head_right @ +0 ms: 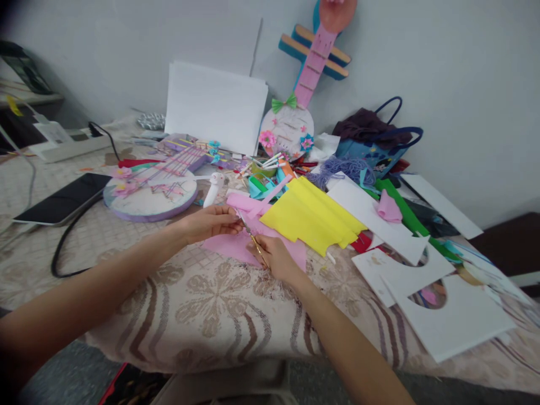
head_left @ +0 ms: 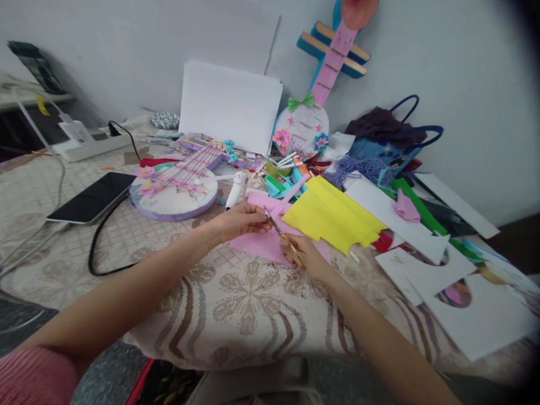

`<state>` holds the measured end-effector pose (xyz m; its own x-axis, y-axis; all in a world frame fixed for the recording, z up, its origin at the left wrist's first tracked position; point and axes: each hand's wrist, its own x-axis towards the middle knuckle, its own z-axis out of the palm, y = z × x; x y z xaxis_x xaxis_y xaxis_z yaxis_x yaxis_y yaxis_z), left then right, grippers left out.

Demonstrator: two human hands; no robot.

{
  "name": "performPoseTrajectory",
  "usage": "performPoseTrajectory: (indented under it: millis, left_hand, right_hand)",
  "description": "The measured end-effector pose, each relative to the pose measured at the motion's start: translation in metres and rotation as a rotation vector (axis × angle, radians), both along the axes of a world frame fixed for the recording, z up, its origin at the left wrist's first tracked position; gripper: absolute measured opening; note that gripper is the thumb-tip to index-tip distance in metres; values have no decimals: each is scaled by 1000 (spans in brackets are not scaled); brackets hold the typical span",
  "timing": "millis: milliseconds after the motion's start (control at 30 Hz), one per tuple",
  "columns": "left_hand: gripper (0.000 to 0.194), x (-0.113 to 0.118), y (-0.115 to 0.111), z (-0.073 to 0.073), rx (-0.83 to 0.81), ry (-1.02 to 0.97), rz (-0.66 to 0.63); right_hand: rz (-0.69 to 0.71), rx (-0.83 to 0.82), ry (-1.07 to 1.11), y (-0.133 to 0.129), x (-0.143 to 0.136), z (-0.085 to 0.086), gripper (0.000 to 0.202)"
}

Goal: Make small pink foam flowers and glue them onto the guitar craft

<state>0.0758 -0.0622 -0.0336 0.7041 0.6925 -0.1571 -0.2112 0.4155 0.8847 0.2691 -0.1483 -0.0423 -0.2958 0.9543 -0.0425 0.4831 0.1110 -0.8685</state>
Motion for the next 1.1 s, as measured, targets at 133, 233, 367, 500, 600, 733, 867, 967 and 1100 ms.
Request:
performPoseTrajectory:
  millis: [133,233,367,500,600,733,867,967,1100]
  left_hand:
    - [9,0,-1,1,1,6,10]
    - [10,0,0,0,-2,3,12]
    - [10,0,0,1,-8,6,12]
    - [11,0,-1,3,8,29,14]
    - [14,0,-3,3,11,45,-12]
    - [17,1,-6,2,11,63,-73]
    - [18,2,-7,1,9,77,-114]
    - [18,3,-9,1,29,108,-130]
    - [18,5,-12,-1,111,180,-136]
  right_hand:
    - [-6,24,-32,1,2,-2,41]
    - [-10,33,-45,1,1,-1,41]
    - [-31,46,-43,1,-1,0,38]
    - [-92,93,-56,6,4,0,37]
    - [-210,178,-171,13,16,0,38]
    - [-316,218,-253,20,31,-1,39]
    - [-304,123,-3,17,25,3,41]
    - [-220,69,246,13,10,5,36]
    - [-151,-15,373,11,-7,1,30]
